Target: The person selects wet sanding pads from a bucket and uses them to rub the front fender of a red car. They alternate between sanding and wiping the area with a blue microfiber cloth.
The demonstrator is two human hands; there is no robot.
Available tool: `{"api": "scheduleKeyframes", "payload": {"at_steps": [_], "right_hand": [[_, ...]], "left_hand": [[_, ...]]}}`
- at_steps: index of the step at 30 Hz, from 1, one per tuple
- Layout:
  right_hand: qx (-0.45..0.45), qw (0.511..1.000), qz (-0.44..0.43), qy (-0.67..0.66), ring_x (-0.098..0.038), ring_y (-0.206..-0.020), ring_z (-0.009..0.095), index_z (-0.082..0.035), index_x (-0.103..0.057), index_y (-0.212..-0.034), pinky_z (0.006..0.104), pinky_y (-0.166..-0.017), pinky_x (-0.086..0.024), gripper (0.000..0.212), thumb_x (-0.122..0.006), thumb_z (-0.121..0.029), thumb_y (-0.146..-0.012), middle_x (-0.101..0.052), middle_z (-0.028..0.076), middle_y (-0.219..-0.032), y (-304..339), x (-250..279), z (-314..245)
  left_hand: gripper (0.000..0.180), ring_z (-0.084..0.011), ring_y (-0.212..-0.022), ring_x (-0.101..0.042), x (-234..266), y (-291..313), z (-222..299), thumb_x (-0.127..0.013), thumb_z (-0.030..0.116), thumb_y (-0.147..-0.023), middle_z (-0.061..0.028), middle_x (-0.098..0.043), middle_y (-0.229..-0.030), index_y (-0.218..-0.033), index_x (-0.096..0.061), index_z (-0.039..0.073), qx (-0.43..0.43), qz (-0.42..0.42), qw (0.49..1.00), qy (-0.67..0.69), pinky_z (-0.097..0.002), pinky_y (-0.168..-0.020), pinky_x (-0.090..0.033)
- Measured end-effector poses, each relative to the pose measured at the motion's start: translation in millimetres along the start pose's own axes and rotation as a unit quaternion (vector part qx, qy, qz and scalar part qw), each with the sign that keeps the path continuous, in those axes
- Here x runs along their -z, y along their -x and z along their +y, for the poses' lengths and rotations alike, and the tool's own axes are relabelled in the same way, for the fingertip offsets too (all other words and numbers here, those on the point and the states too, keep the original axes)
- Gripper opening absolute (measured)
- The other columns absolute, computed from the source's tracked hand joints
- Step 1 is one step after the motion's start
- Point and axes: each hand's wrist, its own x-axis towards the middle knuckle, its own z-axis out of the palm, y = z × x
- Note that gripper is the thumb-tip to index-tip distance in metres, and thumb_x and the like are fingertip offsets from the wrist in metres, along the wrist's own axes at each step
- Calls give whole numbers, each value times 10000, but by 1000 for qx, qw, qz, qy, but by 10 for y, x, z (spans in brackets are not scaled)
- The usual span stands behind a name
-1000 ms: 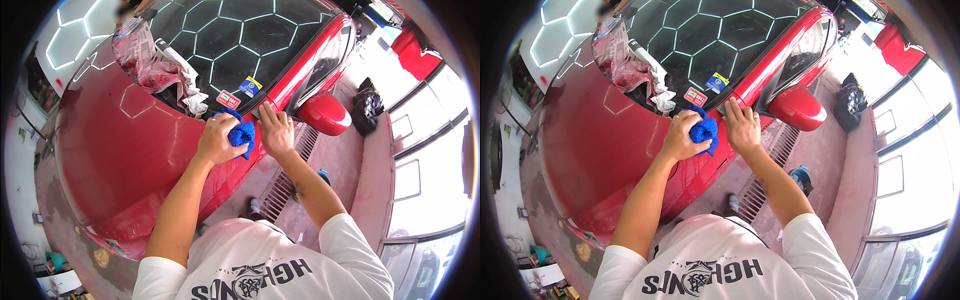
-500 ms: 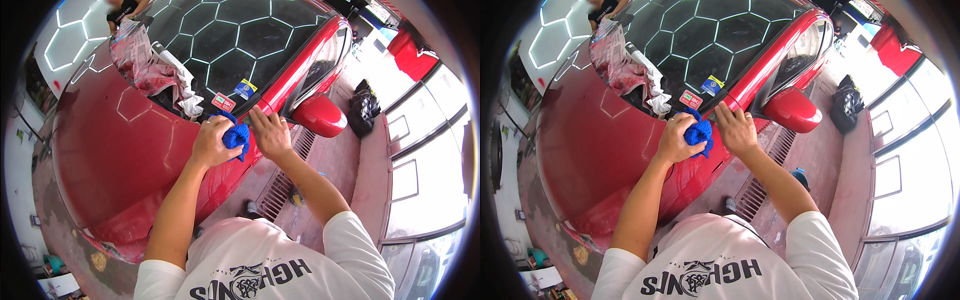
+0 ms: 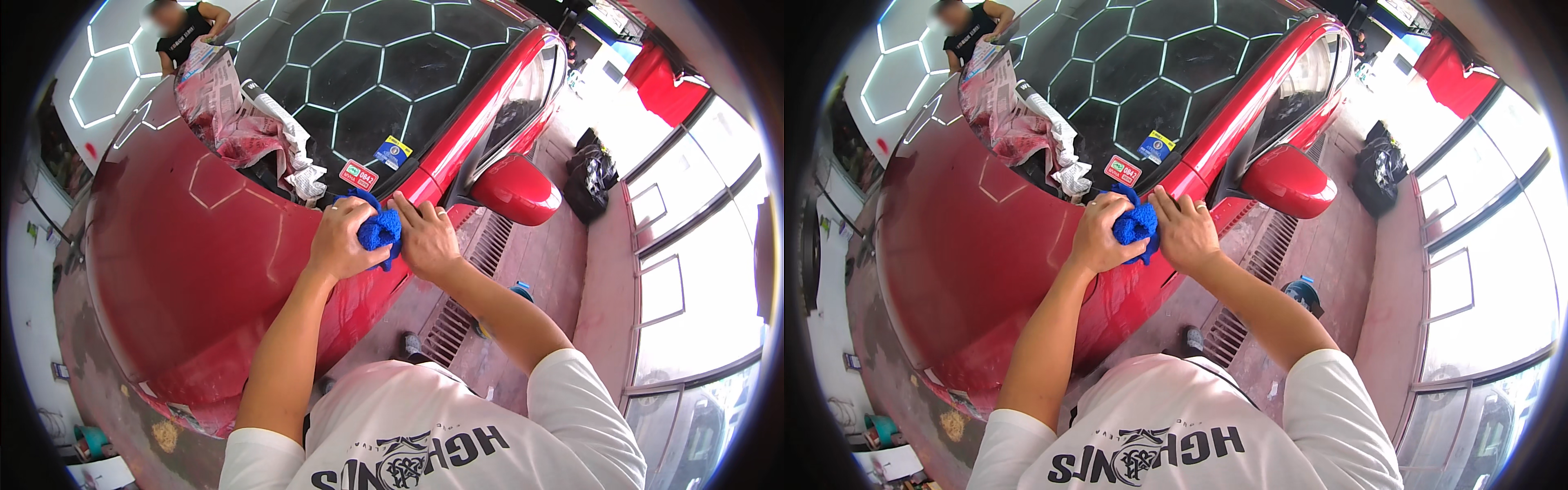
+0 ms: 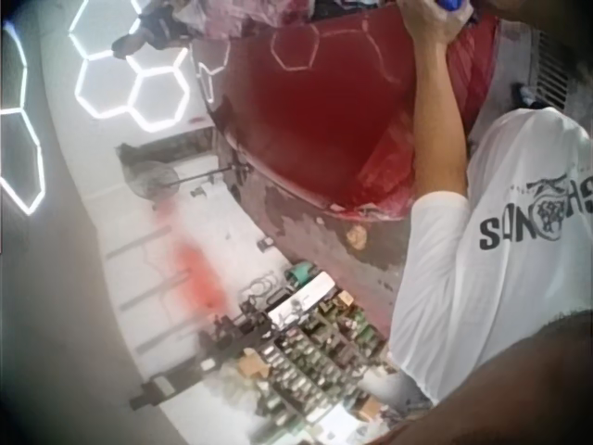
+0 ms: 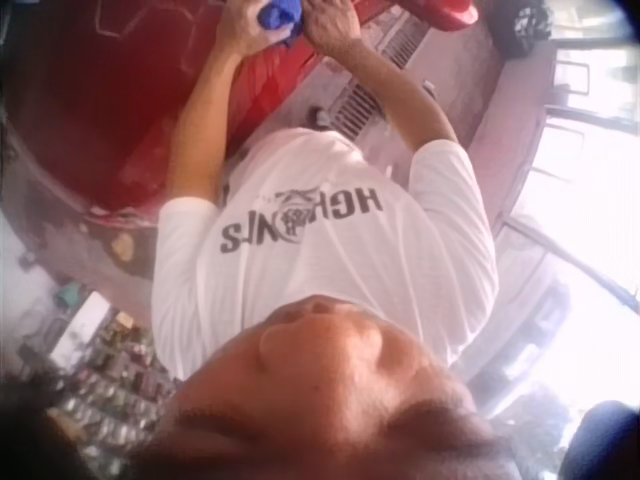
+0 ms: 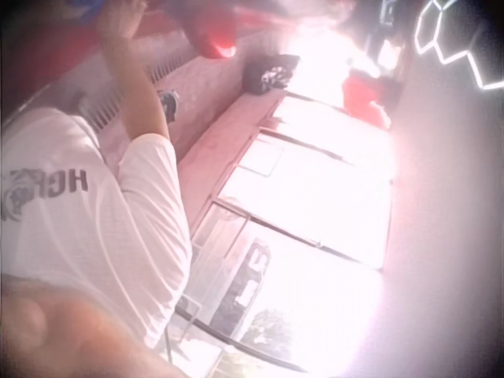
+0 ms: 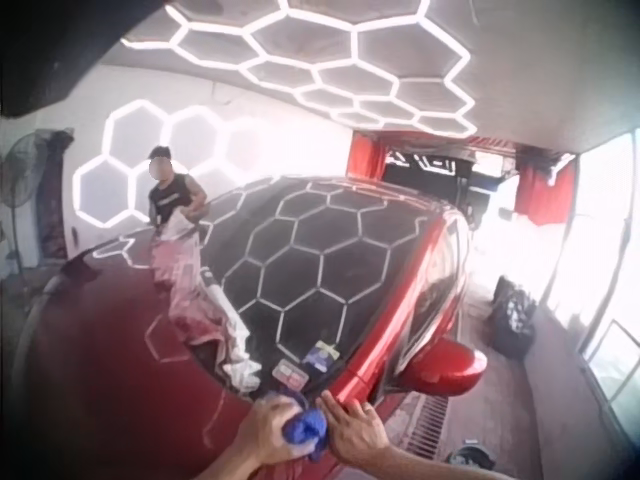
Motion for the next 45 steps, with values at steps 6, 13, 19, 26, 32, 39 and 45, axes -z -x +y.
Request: {"api": "scheduleKeyframes", "payload": {"at_steps": [6,13,19,26,32,39,45], "right_hand": [[-60,998,5,15,-632,-1167,292,-85,-610,-1531,483,-1011,-539,546,-621,-281,-1023,-569,80,-1626,-159,45,113],[-73,996,58,2,-632,-1159,288,-101,-628,-1506,479,-970,-536,501,-620,-314,-1052,-601,55,-1601,-148,7,332],[19,998,21,-59,-628,-1135,274,-108,-619,-1527,468,-995,-551,532,-634,-298,-1030,-570,40,-1633,28,7,110],[89,994,24,-63,-581,-1306,247,-146,-632,-1513,440,-1071,-499,507,-670,-287,-1027,-571,0,-1621,-149,130,853],[244,966,45,-71,-554,-1385,247,-161,-627,-1538,426,-1103,-481,549,-684,-336,-1021,-610,-14,-1596,-246,3,1318],[375,913,104,-122,-564,-1340,244,-135,-658,-1497,448,-1096,-471,537,-669,-385,-1021,-610,10,-1594,-424,-266,930],[413,895,88,-146,-562,-1345,258,-131,-660,-1488,463,-1088,-464,522,-661,-381,-1030,-601,21,-1606,-575,-240,882]], "left_hand": [[516,-393,-1135,-670,50,7,54,-953,273,-662,-160,-706,-1169,-1053,-700,52,13,-14,1000,-11,-506,-997,-530],[503,-398,-1094,-677,29,-18,70,-939,253,-650,-166,-698,-1131,-1027,-682,39,-33,12,999,-19,-506,-954,-543],[446,-391,-1020,-681,1,28,-14,-884,221,-676,-160,-677,-1062,-1013,-671,23,3,36,999,38,-490,-893,-560],[389,-255,-899,-689,8,96,-131,-856,213,-783,-109,-692,-989,-1064,-679,11,77,146,975,151,-410,-834,-558],[243,-115,-920,-625,236,174,-32,-685,115,-956,-26,-698,-1029,-1169,-701,-1,215,266,886,314,-316,-855,-526],[239,-104,-833,-588,140,336,-69,-648,171,-993,-14,-690,-943,-1121,-716,-19,246,307,903,175,-308,-775,-504],[245,-165,-834,-657,30,320,-3,-713,198,-975,-78,-722,-920,-1075,-724,-26,232,371,898,45,-365,-775,-530]]}}
